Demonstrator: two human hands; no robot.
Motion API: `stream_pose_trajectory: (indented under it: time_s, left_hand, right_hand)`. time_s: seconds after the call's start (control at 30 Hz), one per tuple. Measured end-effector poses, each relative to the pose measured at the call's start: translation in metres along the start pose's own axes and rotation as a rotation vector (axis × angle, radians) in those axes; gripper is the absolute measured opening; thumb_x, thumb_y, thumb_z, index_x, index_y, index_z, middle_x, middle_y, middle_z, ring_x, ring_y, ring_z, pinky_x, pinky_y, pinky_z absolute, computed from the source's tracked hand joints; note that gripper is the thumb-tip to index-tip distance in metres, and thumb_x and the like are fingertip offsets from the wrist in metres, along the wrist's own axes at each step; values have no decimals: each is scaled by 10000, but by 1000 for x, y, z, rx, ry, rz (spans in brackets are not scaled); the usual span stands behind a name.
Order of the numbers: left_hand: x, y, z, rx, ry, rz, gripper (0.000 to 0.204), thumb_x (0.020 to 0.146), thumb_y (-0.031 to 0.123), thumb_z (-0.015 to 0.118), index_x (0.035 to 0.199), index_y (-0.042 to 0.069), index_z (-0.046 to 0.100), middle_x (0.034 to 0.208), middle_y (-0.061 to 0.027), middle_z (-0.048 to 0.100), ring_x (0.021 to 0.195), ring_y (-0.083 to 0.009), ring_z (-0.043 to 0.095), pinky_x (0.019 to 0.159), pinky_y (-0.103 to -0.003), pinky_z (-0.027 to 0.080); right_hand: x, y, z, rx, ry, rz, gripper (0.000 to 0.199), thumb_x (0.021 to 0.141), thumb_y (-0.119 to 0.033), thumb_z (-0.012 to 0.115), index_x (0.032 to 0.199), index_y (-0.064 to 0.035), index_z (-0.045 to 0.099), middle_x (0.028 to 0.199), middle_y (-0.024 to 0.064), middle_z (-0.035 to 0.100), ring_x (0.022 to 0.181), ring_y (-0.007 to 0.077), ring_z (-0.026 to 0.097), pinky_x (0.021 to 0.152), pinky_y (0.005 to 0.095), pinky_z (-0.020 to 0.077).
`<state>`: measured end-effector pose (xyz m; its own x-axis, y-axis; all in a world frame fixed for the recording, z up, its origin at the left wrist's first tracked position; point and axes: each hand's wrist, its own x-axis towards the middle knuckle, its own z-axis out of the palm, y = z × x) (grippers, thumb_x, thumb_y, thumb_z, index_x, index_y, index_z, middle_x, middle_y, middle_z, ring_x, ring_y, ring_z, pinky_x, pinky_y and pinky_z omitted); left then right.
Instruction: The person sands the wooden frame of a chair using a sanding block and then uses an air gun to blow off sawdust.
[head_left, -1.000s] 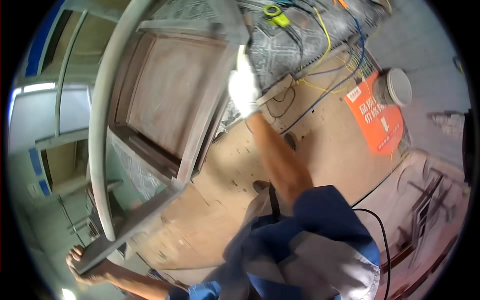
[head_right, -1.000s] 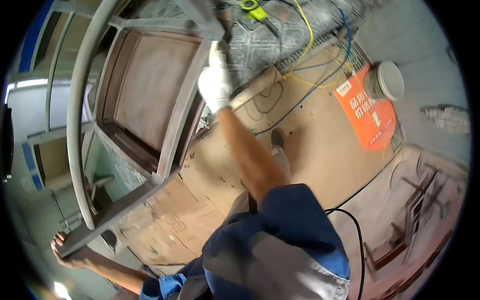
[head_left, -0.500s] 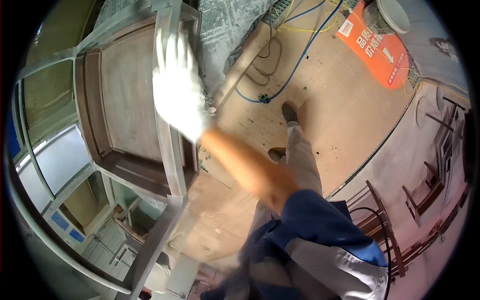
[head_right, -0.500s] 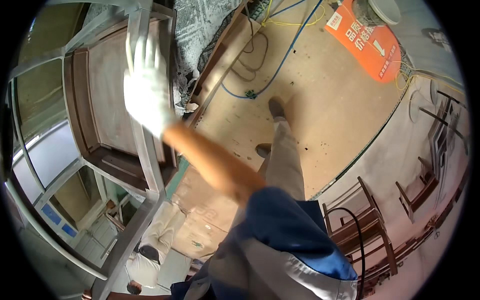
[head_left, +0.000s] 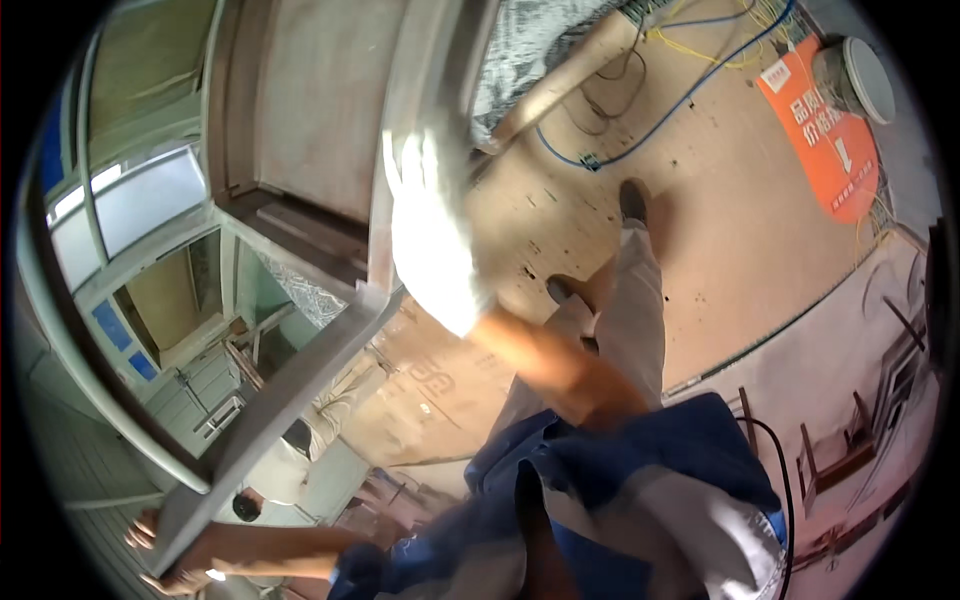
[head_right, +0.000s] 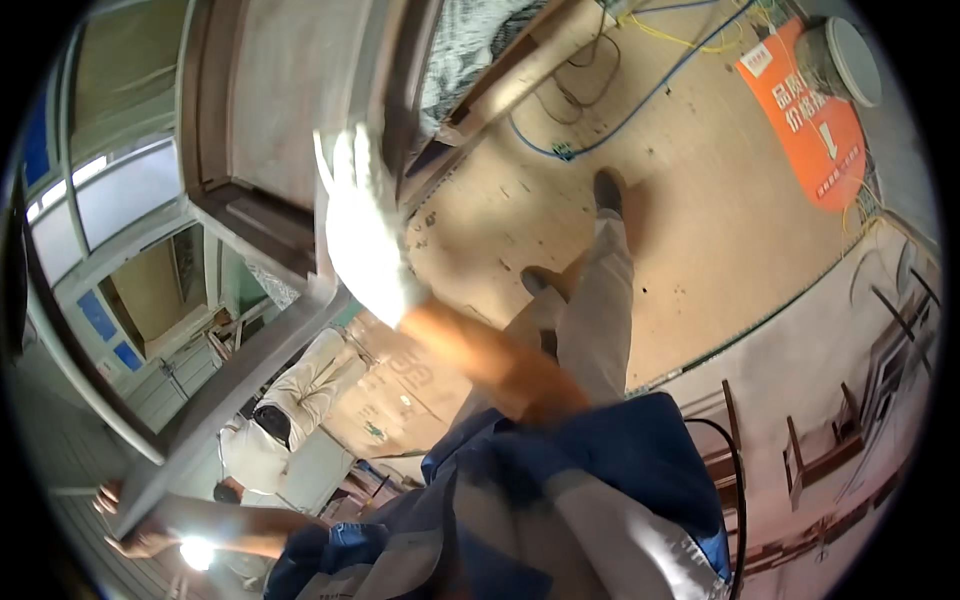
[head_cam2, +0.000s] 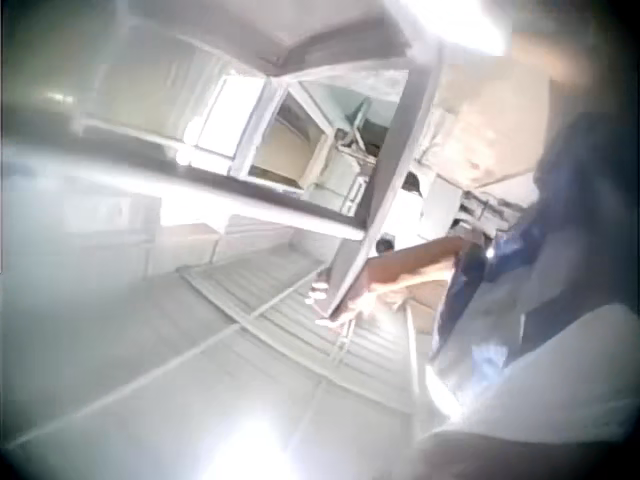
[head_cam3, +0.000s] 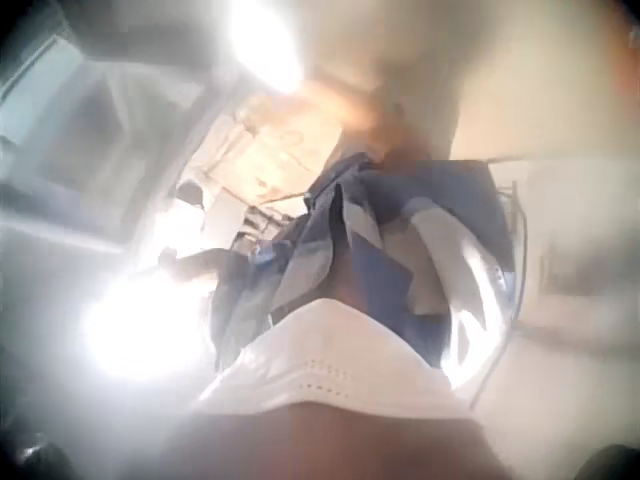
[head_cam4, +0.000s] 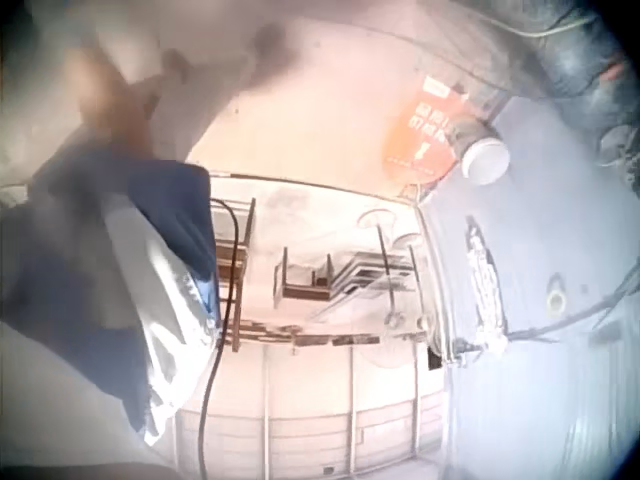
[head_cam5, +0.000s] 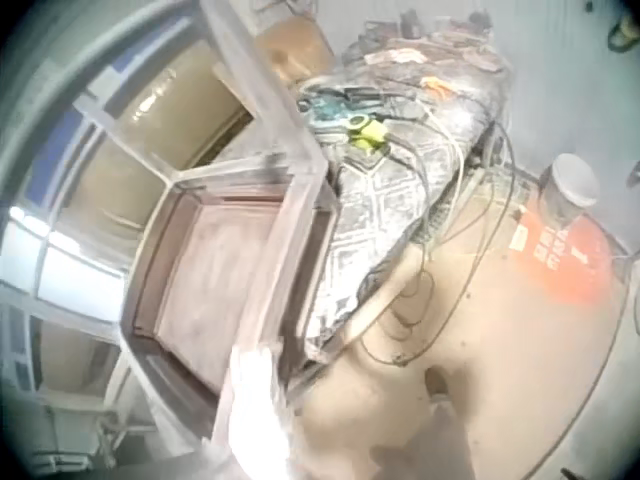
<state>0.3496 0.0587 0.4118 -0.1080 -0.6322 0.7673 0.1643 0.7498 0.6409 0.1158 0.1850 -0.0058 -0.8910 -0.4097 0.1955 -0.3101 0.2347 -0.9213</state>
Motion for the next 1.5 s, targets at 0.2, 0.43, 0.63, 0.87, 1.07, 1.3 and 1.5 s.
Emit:
stream_pose_trajectory:
  time_s: [0.2, 0.43, 0.63, 0.87, 1.07, 1.3, 1.5]
  left_hand:
    - [-21, -21, 32, 160, -90, 90, 399, 708, 298, 480, 793, -91, 451, 817, -185, 400, 767, -328, 461, 753, -433, 415]
    - [-33, -33, 35, -84, -88, 24, 384, 752, 335, 511, 801, -43, 467, 805, -148, 380, 775, -291, 427, 739, -391, 384]
    - [-55, -26, 63, 56, 103, -44, 418, 762, 355, 510, 869, -46, 470, 805, -123, 354, 760, -269, 378, 746, -379, 354]
    - [-58, -20, 35, 17, 124, -88, 505, 721, 370, 520, 1001, -36, 416, 825, -102, 340, 752, -250, 368, 785, -383, 328]
    - [-63, -9, 43, 300, 241, -63, 442, 611, 357, 516, 889, 35, 400, 780, -101, 351, 725, -252, 396, 712, -434, 386]
    - [-53, -4, 19, 184, 90, -42, 472, 616, 375, 501, 885, -6, 427, 771, -154, 369, 736, -313, 424, 741, -473, 398]
    - [-47, 2, 5, 166, 20, -59, 434, 624, 358, 486, 882, 16, 416, 775, -113, 375, 731, -295, 427, 735, -498, 413]
  right_hand:
    - [-138, -2, -51, 479, -467, 306, 456, 966, -108, 536, 1412, -19, 493, 1327, 179, 529, 1091, 235, 529, 953, 364, 451]
    - [-60, -53, -28, 556, -607, 90, 400, 949, -73, 563, 1345, -24, 554, 1199, 115, 603, 917, 192, 552, 845, 338, 472]
    - [-58, -62, -4, 395, -467, -24, 356, 934, -44, 586, 1289, -28, 605, 1090, 60, 667, 768, 156, 572, 752, 317, 490]
    - [-50, -79, -12, 115, -677, -75, 401, 891, -83, 651, 1287, -22, 629, 1143, 148, 677, 930, 272, 682, 939, 418, 514]
    - [-48, -46, 8, -113, -652, -411, 344, 925, -141, 620, 1233, 12, 616, 1022, 214, 672, 817, 334, 690, 762, 438, 554]
    - [-42, -51, -10, 138, -869, -99, 416, 919, -88, 593, 1314, 36, 553, 1175, 263, 649, 1057, 401, 663, 875, 432, 569]
    - [-28, -38, 27, -230, -806, -869, 361, 873, -97, 604, 1158, 117, 660, 1394, 336, 516, 1107, 390, 646, 1140, 442, 413]
